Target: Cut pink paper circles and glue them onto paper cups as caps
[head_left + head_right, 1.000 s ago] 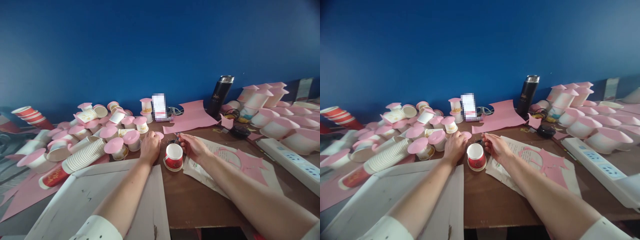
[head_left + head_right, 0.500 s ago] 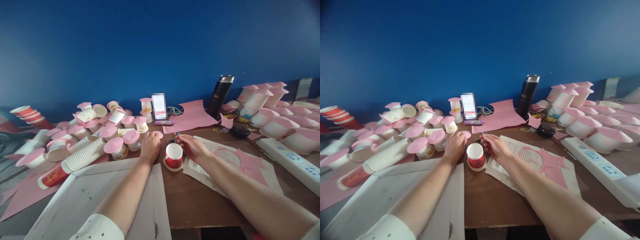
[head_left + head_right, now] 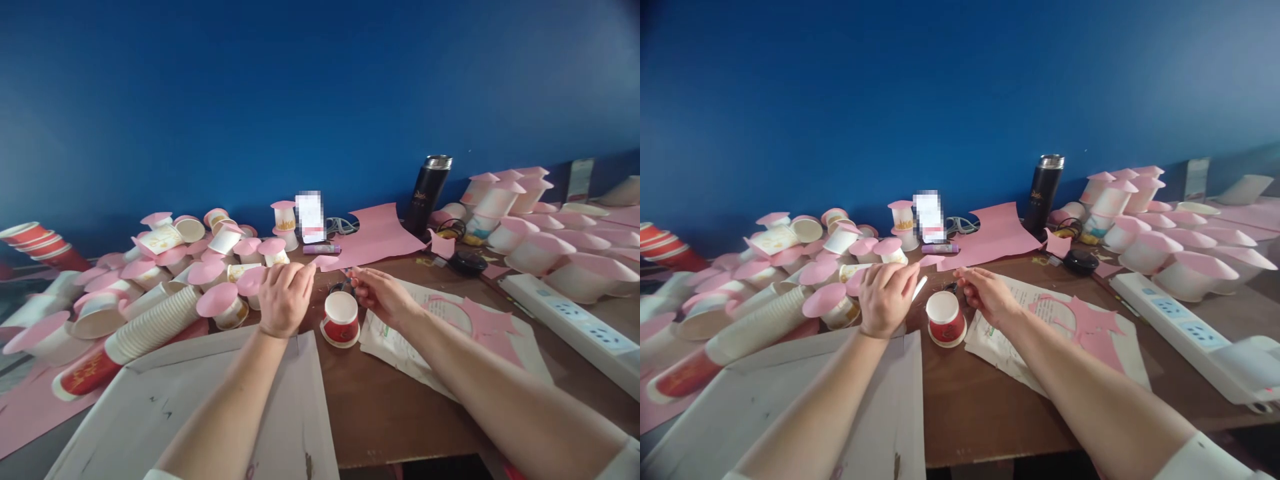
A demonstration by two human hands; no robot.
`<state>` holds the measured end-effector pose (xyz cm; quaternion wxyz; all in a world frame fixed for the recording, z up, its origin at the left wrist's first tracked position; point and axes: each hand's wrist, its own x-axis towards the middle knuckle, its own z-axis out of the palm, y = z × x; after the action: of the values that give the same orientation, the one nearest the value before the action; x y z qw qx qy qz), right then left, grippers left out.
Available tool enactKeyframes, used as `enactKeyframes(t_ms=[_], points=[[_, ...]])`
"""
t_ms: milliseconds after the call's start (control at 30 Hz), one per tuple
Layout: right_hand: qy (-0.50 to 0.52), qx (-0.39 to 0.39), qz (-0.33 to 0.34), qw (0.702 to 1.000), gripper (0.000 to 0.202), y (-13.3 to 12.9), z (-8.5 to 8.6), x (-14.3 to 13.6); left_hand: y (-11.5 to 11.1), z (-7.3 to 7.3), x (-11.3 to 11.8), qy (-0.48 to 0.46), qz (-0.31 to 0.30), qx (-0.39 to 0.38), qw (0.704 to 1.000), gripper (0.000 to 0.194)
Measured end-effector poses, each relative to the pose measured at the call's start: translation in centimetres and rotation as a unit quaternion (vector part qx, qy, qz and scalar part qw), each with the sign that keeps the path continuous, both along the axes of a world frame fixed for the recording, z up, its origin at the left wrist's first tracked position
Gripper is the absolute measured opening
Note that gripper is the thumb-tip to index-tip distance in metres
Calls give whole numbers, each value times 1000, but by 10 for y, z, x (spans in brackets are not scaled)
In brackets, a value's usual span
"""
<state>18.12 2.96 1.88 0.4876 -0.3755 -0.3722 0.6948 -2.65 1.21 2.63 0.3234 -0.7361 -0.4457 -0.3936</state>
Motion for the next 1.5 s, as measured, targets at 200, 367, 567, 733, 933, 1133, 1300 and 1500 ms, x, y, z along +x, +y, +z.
enactKeyframes(t_ms=[200,367,567,733,933,1133,1300,1500], points=[[47,6,53,997,30,-3,8,3,-16,2,-1,28,-82,-30,996,27],[46,29,60,997,28,-5,12,5,-20,1,-3,36,-132,-48,989,32],[70,26,109,991,25,-7,15,8,-22,9,3,-219,-109,-169,955,23],[72,24,163,984,31,-8,17,12,-16,12,2,-419,-160,-466,762,49],[39,43,177,983,36,-9,17,12,-18,17,-4,-495,-255,-553,620,49],[-1,54,189,980,29,-9,17,14,-25,27,-4,-409,-242,-601,642,35],[-21,72,198,977,28,-10,19,17,-26,31,-8,-387,-252,-645,609,33],[-54,82,216,971,28,-8,21,20,-27,31,-8,-399,-248,-675,568,37]])
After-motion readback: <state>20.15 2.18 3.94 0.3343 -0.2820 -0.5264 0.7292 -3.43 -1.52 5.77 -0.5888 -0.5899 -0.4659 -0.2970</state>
